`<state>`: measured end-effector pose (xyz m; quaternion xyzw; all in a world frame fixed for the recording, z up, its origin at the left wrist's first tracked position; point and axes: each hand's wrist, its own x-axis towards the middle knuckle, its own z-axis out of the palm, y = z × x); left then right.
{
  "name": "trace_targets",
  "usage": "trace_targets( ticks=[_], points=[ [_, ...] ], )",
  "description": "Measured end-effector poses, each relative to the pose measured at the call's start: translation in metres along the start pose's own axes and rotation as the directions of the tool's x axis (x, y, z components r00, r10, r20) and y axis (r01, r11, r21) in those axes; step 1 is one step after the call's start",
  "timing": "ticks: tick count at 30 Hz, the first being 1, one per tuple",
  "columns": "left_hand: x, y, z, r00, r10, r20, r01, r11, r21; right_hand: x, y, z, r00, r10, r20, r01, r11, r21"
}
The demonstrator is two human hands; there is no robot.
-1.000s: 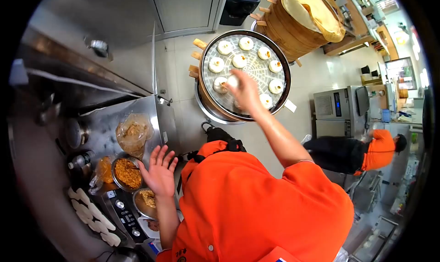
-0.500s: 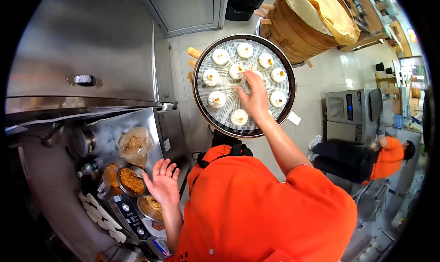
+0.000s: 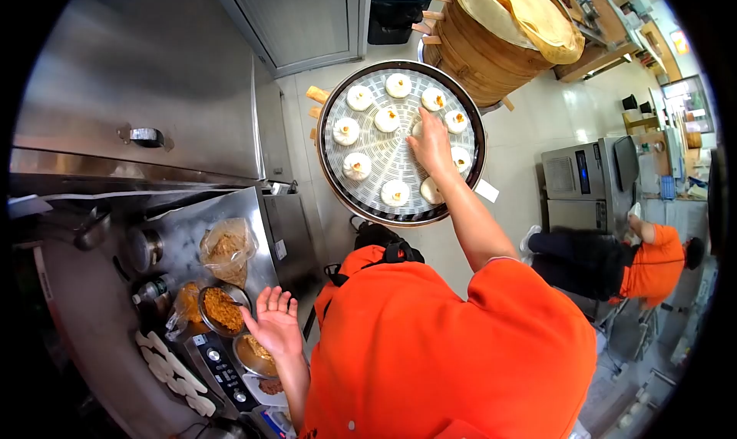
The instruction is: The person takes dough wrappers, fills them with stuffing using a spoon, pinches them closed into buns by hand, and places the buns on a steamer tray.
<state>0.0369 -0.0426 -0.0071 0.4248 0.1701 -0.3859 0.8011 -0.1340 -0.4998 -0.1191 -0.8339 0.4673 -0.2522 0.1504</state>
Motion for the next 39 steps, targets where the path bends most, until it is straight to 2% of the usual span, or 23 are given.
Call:
trace_targets(
  ticks=[1,3,5,7,10,12,14,17,21,25,28,29,31,33,34,35,36,37,38,39],
  points=[
    [0.000,-0.001,-0.001,1.000,-0.003,-0.003,0.002,1.000,-0.009,0.004,-0.021,-0.010,1.000,-0.002,-0.001,0.002,1.000,0.001],
    [-0.004,-0.003,-0.005,1.000,0.000,-0.016,0.000,1.000,-0.019,0.000,-0.071,-0.025,0.972,-0.211,-0.108,0.223,0.968,0.118],
    [-0.007,-0.006,-0.010,0.999,0.037,-0.039,-0.037,0.999,-0.014,-0.016,-0.117,-0.029,0.949,-0.314,0.006,0.292,0.888,0.357],
    [-0.011,-0.008,-0.018,0.997,0.048,-0.056,-0.050,0.998,-0.025,-0.012,-0.127,-0.033,0.931,-0.361,0.049,0.315,0.866,0.388],
    [-0.019,-0.010,-0.021,0.992,0.076,-0.096,-0.081,0.996,-0.045,0.012,-0.083,-0.039,0.997,-0.066,-0.040,0.075,0.944,0.322],
    [-0.022,-0.011,-0.026,0.989,0.093,-0.117,-0.100,0.994,-0.052,0.047,-0.015,-0.038,0.989,-0.045,-0.137,0.054,0.996,0.065],
    [-0.021,-0.015,-0.032,0.990,0.080,-0.115,-0.088,0.994,-0.065,0.078,0.009,-0.058,0.996,0.073,0.052,-0.070,0.996,-0.048],
    [-0.019,-0.018,-0.025,0.991,0.055,-0.120,-0.062,0.997,-0.051,0.099,0.032,-0.043,0.966,0.048,0.253,-0.057,0.998,0.030],
    [-0.014,-0.020,-0.010,0.993,0.068,-0.094,-0.072,0.997,-0.034,0.104,0.051,-0.016,0.947,-0.051,0.318,0.042,0.999,0.034],
    [-0.015,-0.020,-0.001,0.990,0.095,-0.106,-0.099,0.995,-0.033,0.115,0.054,-0.014,0.961,0.014,0.278,-0.003,0.999,-0.041],
    [-0.016,-0.026,0.004,0.985,0.087,-0.152,-0.095,0.995,-0.044,0.127,0.056,-0.007,0.935,0.060,0.349,-0.032,0.996,-0.086],
    [-0.016,-0.026,0.004,0.986,0.074,-0.151,-0.083,0.995,-0.052,0.128,0.053,-0.006,0.936,0.055,0.349,-0.018,0.994,-0.109],
    [-0.019,-0.027,0.003,0.982,0.073,-0.173,-0.085,0.994,-0.064,0.113,0.020,-0.012,0.989,-0.094,0.118,0.112,0.982,-0.151],
    [-0.022,-0.030,0.002,0.974,0.113,-0.198,-0.125,0.991,-0.051,0.089,-0.035,-0.023,0.957,-0.287,-0.032,0.288,0.957,0.027],
    [-0.024,-0.032,-0.003,0.974,0.108,-0.199,-0.121,0.991,-0.056,0.068,-0.067,-0.022,0.963,-0.236,0.127,0.211,0.960,0.183],
    [-0.026,-0.033,-0.013,0.973,0.113,-0.200,-0.130,0.989,-0.076,0.042,-0.104,-0.024,0.922,-0.319,0.220,0.206,0.884,0.420],
    [-0.028,-0.034,-0.021,0.971,0.123,-0.204,-0.145,0.985,-0.096,0.011,-0.149,-0.034,0.888,-0.361,0.285,0.152,0.815,0.559],
    [-0.028,-0.034,-0.028,0.968,0.133,-0.213,-0.158,0.982,-0.103,-0.018,-0.176,-0.024,0.778,-0.449,0.439,0.114,0.788,0.605],
    [-0.031,-0.034,-0.036,0.960,0.141,-0.240,-0.172,0.979,-0.112,-0.042,-0.201,-0.014,0.654,-0.656,0.376,0.256,0.660,0.706],
    [-0.039,-0.033,-0.047,0.944,0.168,-0.284,-0.212,0.969,-0.130,-0.066,-0.227,-0.003,0.517,-0.775,0.363,0.279,0.553,0.785]
  ],
)
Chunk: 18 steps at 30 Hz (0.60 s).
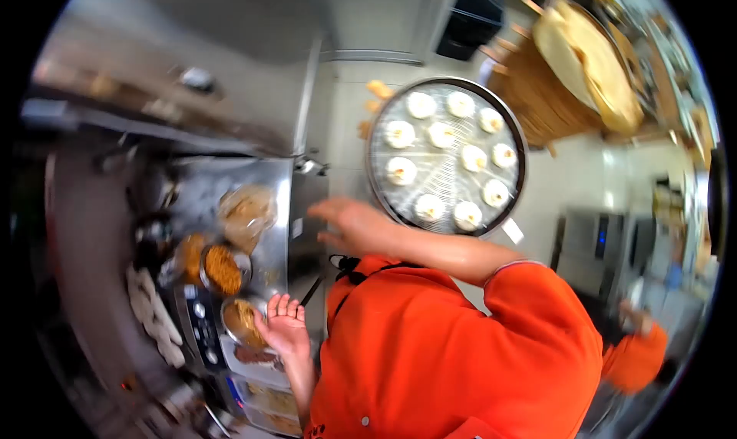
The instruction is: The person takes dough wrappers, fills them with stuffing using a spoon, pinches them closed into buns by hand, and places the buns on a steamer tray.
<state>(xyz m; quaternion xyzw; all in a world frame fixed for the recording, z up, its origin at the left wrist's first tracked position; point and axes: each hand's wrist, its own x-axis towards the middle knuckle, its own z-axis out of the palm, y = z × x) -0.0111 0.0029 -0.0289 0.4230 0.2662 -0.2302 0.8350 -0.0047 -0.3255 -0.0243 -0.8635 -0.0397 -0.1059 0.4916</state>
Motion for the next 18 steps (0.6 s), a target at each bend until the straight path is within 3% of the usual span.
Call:
trace_targets(
  ticks=[2,3,5,7,8,9,10,11,12,14,15,16,18],
  points=[
    [-0.017,0.003,0.001,0.973,0.156,-0.171,-0.156,0.988,0.010,0.025,-0.019,0.065,0.944,-0.055,0.325,0.020,0.994,0.111],
    [-0.024,0.005,-0.010,0.937,0.196,-0.291,-0.201,0.980,0.012,0.026,-0.032,0.088,0.920,-0.097,0.379,0.064,0.993,0.099],
    [-0.041,0.004,-0.049,0.881,0.332,-0.337,-0.336,0.941,0.047,0.036,-0.054,0.122,0.880,-0.169,0.443,0.146,0.986,0.086],
    [-0.059,0.013,-0.068,0.741,0.433,-0.513,-0.393,0.899,0.192,0.040,-0.080,0.139,0.859,-0.103,0.502,0.074,0.994,0.078],
    [-0.061,0.009,-0.086,0.684,0.530,-0.502,-0.425,0.848,0.316,0.037,-0.080,0.148,0.867,-0.033,0.498,0.016,0.999,0.039],
    [-0.079,0.025,-0.081,0.741,0.401,-0.539,-0.360,0.914,0.185,0.036,-0.086,0.152,0.846,0.011,0.533,-0.015,1.000,0.004],
    [-0.096,0.029,-0.102,0.721,0.567,-0.399,-0.556,0.817,0.156,0.041,-0.102,0.162,0.819,0.037,0.573,-0.028,0.999,-0.024],
    [-0.098,0.026,-0.121,0.635,0.622,-0.458,-0.568,0.778,0.268,0.038,-0.102,0.169,0.809,0.046,0.586,-0.037,0.999,-0.027],
    [-0.102,0.029,-0.145,0.543,0.672,-0.504,-0.560,0.736,0.379,0.035,-0.108,0.181,0.802,0.054,0.595,-0.045,0.999,-0.030],
    [-0.106,0.032,-0.209,0.563,0.633,-0.531,-0.550,0.767,0.329,0.040,-0.112,0.204,0.763,0.042,0.645,-0.028,0.999,-0.032],
    [-0.108,0.048,-0.225,0.481,0.680,-0.553,-0.574,0.721,0.387,0.044,-0.121,0.216,0.742,0.049,0.669,-0.032,0.999,-0.037],
    [-0.111,0.070,-0.241,0.478,0.679,-0.557,-0.586,0.719,0.374,0.047,-0.131,0.229,0.726,0.057,0.685,-0.043,0.998,-0.038],
    [-0.102,0.124,-0.278,0.380,0.735,-0.562,-0.517,0.672,0.530,0.055,-0.149,0.255,0.712,0.066,0.699,-0.031,0.998,-0.062]
  ],
)
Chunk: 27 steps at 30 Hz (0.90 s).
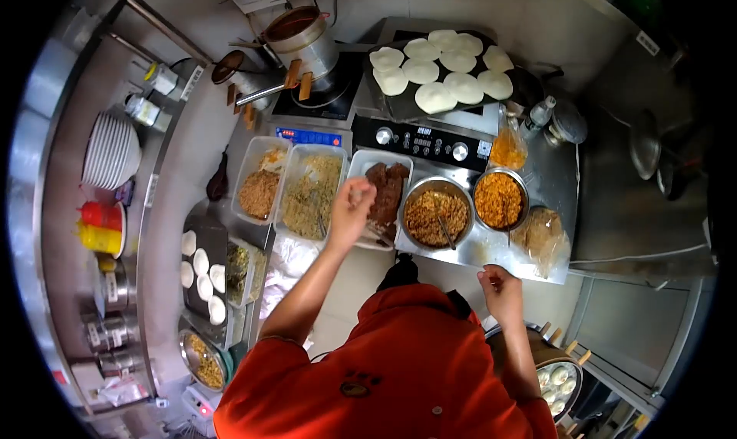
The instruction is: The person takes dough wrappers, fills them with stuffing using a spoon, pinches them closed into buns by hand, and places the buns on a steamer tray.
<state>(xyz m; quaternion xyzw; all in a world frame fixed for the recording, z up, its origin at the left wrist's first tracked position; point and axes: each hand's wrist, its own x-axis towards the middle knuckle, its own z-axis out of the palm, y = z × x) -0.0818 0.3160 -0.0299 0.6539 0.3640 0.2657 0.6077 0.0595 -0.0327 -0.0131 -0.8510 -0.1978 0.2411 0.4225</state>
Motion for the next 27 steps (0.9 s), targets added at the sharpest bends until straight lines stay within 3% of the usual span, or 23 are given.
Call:
trace_targets(
  ticks=[2,5,10,12,14,18,21,22,23,24,25,27],
  points=[
    [0.079,-0.006,-0.002,0.969,0.242,-0.053,-0.237,0.968,0.085,0.013,-0.021,0.014,0.999,-0.024,0.035,0.024,1.000,0.000],
    [0.188,0.023,0.007,0.977,0.207,-0.054,-0.166,0.894,0.416,0.021,-0.049,0.028,1.000,-0.019,-0.001,0.019,0.999,-0.027],
    [0.330,0.038,0.041,0.999,0.050,-0.018,-0.012,0.538,0.843,0.019,-0.059,0.039,0.995,0.067,-0.078,-0.064,0.997,0.040],
    [0.355,0.042,0.049,0.993,-0.108,0.039,0.013,0.445,0.895,0.018,-0.060,0.036,0.992,0.077,-0.102,-0.075,0.997,0.024],
    [0.373,0.039,0.052,0.992,-0.117,0.055,-0.005,0.390,0.921,0.019,-0.064,0.032,0.983,0.160,-0.091,-0.153,0.986,0.071],
    [0.383,0.033,0.062,0.988,-0.070,0.139,-0.105,0.358,0.928,0.025,-0.049,0.022,0.985,0.133,-0.110,-0.133,0.991,0.008],
    [0.361,0.050,0.078,0.917,0.392,0.066,-0.299,0.572,0.764,0.032,-0.052,0.009,0.984,0.159,-0.074,-0.154,0.986,0.067],
    [0.360,0.053,0.085,0.912,0.404,0.069,-0.308,0.566,0.765,0.036,-0.049,0.006,0.985,0.152,-0.081,-0.146,0.986,0.075],
    [0.361,0.055,0.093,0.981,0.076,-0.179,-0.032,0.970,0.241,0.039,-0.044,0.004,0.988,0.123,-0.088,-0.118,0.991,0.061],
    [0.362,0.055,0.098,0.927,-0.338,-0.164,0.247,0.876,-0.414,0.043,-0.041,0.002,0.991,0.095,-0.092,-0.091,0.995,0.047],
    [0.367,0.044,0.093,0.934,-0.358,-0.019,0.282,0.766,-0.578,0.046,-0.040,0.000,0.991,0.092,-0.094,-0.087,0.995,0.052],
    [0.365,0.029,0.097,0.936,-0.351,0.037,0.285,0.692,-0.663,0.055,-0.040,-0.005,0.996,0.054,-0.075,-0.053,0.998,0.016]
  ],
)
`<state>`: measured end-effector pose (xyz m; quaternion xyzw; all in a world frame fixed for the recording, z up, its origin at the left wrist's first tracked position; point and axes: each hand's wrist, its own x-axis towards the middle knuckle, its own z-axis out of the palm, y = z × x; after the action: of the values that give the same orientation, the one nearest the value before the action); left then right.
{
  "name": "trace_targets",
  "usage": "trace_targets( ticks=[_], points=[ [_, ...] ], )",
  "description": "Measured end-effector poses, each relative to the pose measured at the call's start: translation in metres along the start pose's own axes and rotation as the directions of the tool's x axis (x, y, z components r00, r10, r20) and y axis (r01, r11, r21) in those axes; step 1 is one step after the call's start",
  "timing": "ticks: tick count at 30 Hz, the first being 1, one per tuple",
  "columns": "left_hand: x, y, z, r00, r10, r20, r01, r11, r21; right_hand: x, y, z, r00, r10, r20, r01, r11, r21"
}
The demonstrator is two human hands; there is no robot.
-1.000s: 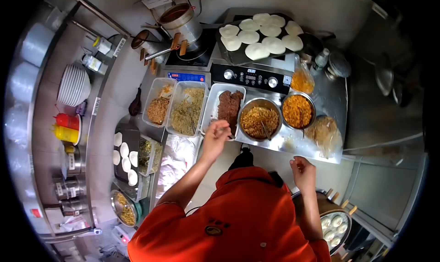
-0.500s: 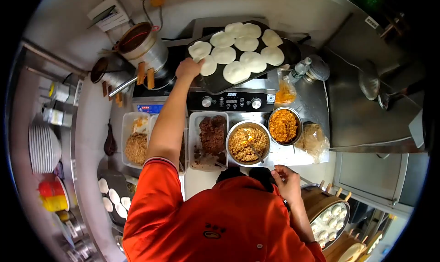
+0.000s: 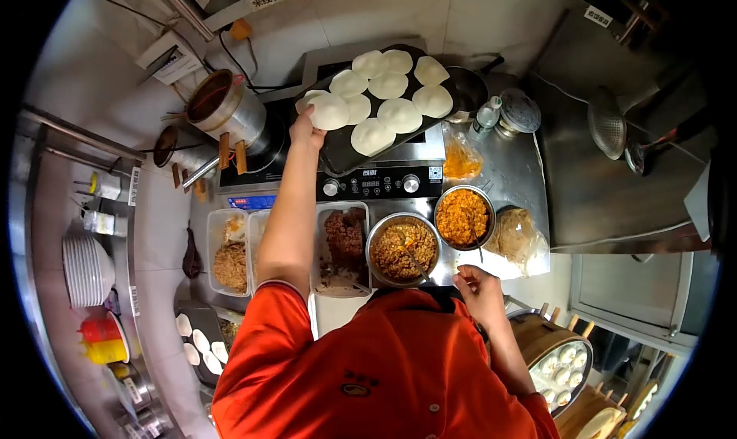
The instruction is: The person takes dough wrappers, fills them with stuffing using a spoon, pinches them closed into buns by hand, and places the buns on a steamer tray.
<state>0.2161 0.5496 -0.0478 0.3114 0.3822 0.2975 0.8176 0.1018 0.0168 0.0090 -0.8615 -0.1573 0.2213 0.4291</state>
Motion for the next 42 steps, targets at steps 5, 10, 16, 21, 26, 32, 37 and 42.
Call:
trace_targets(
  ticks=[5,10,16,21,26,32,37,42],
  points=[
    [-0.066,-0.011,0.010,0.962,-0.035,0.270,0.085,0.981,-0.174,0.025,-0.013,-0.001,0.999,-0.029,0.029,0.025,0.993,0.112],
    [-0.224,-0.039,0.036,0.856,-0.012,0.516,-0.077,0.986,0.150,0.072,-0.056,0.009,0.957,-0.069,0.280,-0.148,0.714,0.684],
    [-0.342,-0.031,0.030,0.722,-0.257,0.642,0.251,0.963,0.104,0.070,-0.092,0.014,0.979,-0.100,0.179,-0.090,0.578,0.811],
    [-0.318,-0.092,-0.022,0.677,-0.424,0.601,0.587,0.804,-0.095,0.059,-0.111,0.019,0.908,-0.417,-0.040,0.412,0.871,0.266],
    [-0.330,-0.124,-0.013,0.719,-0.497,0.486,0.547,0.836,0.046,0.062,-0.118,0.023,0.867,-0.484,-0.121,0.443,0.858,-0.261],
    [-0.331,-0.126,-0.032,0.649,-0.426,0.631,0.631,0.764,-0.133,0.035,-0.139,0.017,0.771,-0.624,-0.128,0.562,0.761,-0.325],
    [-0.331,-0.101,-0.022,0.660,-0.397,0.637,0.651,0.726,-0.222,0.004,-0.105,0.046,0.732,-0.681,0.028,0.637,0.669,-0.383],
    [-0.339,-0.100,-0.023,0.669,-0.479,0.568,0.666,0.726,-0.173,-0.010,-0.120,0.029,0.796,-0.604,0.039,0.567,0.722,-0.398]
  ],
)
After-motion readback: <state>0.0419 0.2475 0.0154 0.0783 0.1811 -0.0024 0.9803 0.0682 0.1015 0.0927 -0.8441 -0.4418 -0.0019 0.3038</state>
